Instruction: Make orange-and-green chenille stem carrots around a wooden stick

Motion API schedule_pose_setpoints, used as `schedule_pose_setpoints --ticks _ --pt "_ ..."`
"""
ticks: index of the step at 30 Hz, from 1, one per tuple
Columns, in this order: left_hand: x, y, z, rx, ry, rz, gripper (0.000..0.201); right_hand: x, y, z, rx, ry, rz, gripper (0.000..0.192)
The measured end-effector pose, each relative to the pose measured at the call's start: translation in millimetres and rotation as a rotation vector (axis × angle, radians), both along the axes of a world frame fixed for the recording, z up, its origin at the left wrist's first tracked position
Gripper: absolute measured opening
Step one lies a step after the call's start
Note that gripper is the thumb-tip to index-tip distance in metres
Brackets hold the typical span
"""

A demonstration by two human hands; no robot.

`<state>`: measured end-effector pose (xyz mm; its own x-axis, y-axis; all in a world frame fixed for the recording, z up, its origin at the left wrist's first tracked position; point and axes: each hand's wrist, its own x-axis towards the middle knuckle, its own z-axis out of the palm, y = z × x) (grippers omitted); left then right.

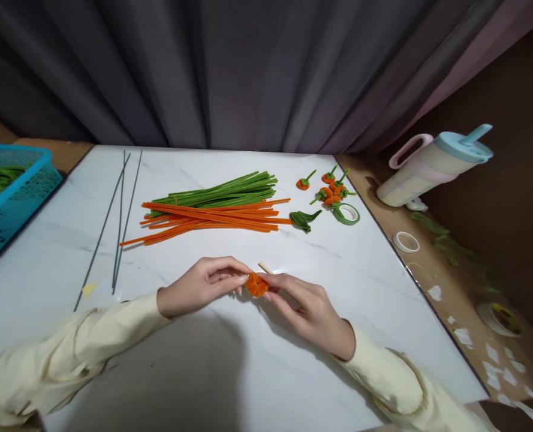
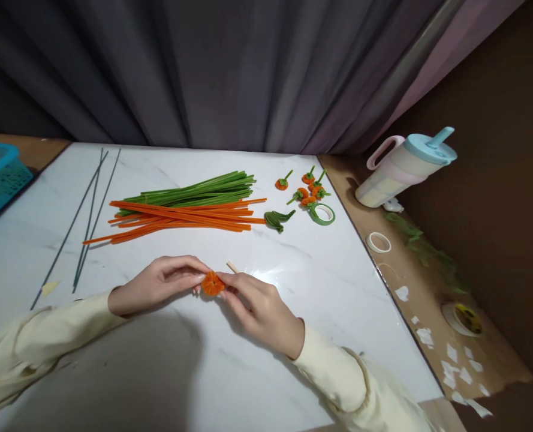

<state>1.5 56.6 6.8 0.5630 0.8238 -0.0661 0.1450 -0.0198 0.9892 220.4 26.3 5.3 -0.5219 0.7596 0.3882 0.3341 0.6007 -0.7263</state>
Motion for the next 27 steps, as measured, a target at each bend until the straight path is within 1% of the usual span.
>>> schedule_pose_setpoints --ticks 2,4,6,8,12,15,17,18,22,23,25,27 --pt "-1 -1 -1.7 0.138 0.038 -0.007 0.018 0 0 -0.2 0.001 0.003 0.011 0.029" --pt "-1 -2 -3.6 0.312 0.064 -0.015 0.018 1 0 -0.9 0.007 0.007 0.016 0.031" --pt "-1 -4 -5.8 0.466 0.064 -0.014 0.02 1 0 -1.4 0.008 0.013 0.011 0.033" --pt "1 -6 -8.7 0.586 0.049 -0.004 0.023 2 0 -1.8 0.014 0.018 0.004 0.033" --pt "3 -11 -16.7 0.761 0.057 0.037 0.027 2 -1 -2.1 0.04 0.013 0.003 0.033" --pt "3 -14 -19.8 0.81 0.068 0.056 0.025 1 -1 -0.8 0.044 0.001 0.016 0.031" --pt "2 -15 -17.6 0.767 0.064 0.062 0.023 -1 -1 0.1 0.047 -0.009 0.024 0.03" --pt "2 -15 -15.1 0.707 0.068 0.066 0.021 -1 -1 0.1 0.053 -0.016 0.024 0.03" --pt "6 -16 -3.0 0.314 0.141 0.1 0.016 -1 -1 -2.4 0.156 -0.07 0.005 0.033" --pt "7 -17 -1.4 0.237 0.152 0.119 0.016 -1 -1 -3.0 0.185 -0.085 0.007 0.035" --pt "10 -19 -1.1 0.151 0.156 0.154 0.017 -1 -2 -3.3 0.202 -0.094 0.021 0.038" --pt "14 -21 -3.2 0.147 0.164 0.187 0.019 -1 -2 -2.0 0.171 -0.075 0.044 0.038"
